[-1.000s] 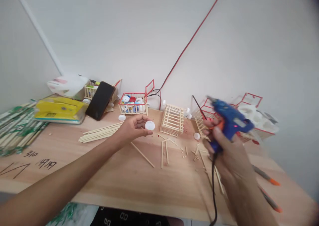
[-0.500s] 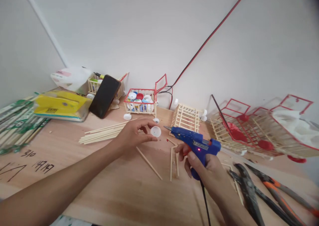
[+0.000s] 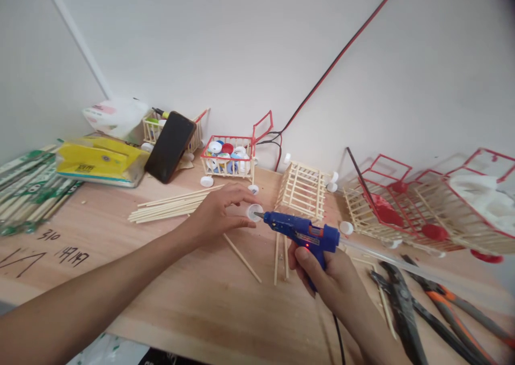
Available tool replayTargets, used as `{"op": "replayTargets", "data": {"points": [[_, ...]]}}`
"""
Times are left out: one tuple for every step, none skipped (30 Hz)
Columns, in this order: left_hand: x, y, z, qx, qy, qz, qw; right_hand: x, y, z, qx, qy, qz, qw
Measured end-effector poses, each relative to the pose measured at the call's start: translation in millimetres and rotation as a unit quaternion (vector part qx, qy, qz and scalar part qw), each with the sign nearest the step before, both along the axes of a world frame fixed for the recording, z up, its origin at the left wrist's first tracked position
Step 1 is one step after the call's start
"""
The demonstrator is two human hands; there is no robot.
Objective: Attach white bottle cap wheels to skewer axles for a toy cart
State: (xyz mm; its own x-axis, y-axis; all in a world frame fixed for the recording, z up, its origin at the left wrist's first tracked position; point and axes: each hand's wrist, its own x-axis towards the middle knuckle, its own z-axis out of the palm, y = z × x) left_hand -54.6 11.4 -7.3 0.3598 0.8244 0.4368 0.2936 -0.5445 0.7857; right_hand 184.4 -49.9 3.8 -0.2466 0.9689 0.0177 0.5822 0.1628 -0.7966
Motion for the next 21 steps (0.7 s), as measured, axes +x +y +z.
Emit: {"op": "replayTargets", "data": {"points": [[0.0,0.0,0.0,0.000,-0.001,0.001,1.000,0.0,0.1,-0.3,0.006,-0.007,-0.001,1.000],[0.0,0.0,0.0,0.000,-0.002,0.002,1.000,0.1,0.2,-0.8,0.009,-0.011,-0.001,1.000],[0.0,0.1,0.0,0.000,-0.003,0.003,1.000,0.3,0.2,-1.3,0.010,-0.012,-0.001,1.000],[0.0,0.1,0.0,0.000,-0.003,0.003,1.000,0.4,0.1,-1.9,0.010,-0.012,-0.001,1.000],[0.0,0.1,-0.2,0.001,-0.002,0.004,1.000,0.5,0.0,-2.4,0.010,-0.012,-0.001,1.000],[0.0,0.1,-0.4,0.003,0.000,0.004,1.000,0.6,-0.1,-2.7,0.010,-0.014,-0.002,1.000],[0.0,0.1,-0.7,0.007,0.002,0.005,1.000,0.5,-0.2,-2.7,0.010,-0.015,-0.004,1.000],[0.1,0.2,-1.1,0.011,0.005,0.005,1.000,0.3,-0.2,-2.5,0.009,-0.018,-0.004,1.000],[0.1,0.2,-1.6,0.015,0.008,0.005,1.000,-0.1,-0.2,-2.0,0.010,-0.020,-0.005,1.000],[0.2,0.4,-2.1,0.020,0.012,0.005,1.000,-0.5,-0.1,-1.4,0.012,-0.023,-0.006,1.000],[0.3,0.5,-2.5,0.025,0.015,0.005,1.000,-1.1,0.0,-0.7,0.016,-0.027,-0.007,0.999],[0.3,0.6,-2.9,0.029,0.019,0.005,0.999,-1.7,0.1,0.0,0.020,-0.031,-0.007,0.999],[0.3,0.8,-3.2,0.033,0.022,0.004,0.999,-2.3,0.3,0.7,0.025,-0.035,-0.008,0.999],[0.3,0.9,-3.4,0.038,0.025,0.004,0.999,-2.9,0.4,1.3,0.028,-0.040,-0.008,0.999],[0.3,1.0,-3.5,0.042,0.028,0.002,0.999,-3.4,0.5,1.8,0.033,-0.044,-0.008,0.998],[0.2,1.1,-3.6,0.044,0.031,0.001,0.999,-3.9,0.5,2.2,0.038,-0.047,-0.007,0.998],[0.1,1.2,-3.7,0.046,0.034,0.000,0.998,-4.2,0.4,2.6,0.044,-0.051,-0.006,0.998],[0.1,1.2,-3.9,0.049,0.036,0.000,0.998,-4.5,0.3,3.0,0.049,-0.055,-0.003,0.997],[0.0,1.2,-4.1,0.051,0.037,0.002,0.998,-4.7,0.1,3.5,0.056,-0.059,-0.002,0.997],[-0.1,1.2,-4.4,0.053,0.038,0.003,0.998,-4.8,-0.2,4.1,0.065,-0.065,-0.003,0.996],[-0.1,1.2,-4.8,0.056,0.038,0.004,0.998,-5.0,-0.4,4.9,0.076,-0.069,-0.005,0.995]]}}
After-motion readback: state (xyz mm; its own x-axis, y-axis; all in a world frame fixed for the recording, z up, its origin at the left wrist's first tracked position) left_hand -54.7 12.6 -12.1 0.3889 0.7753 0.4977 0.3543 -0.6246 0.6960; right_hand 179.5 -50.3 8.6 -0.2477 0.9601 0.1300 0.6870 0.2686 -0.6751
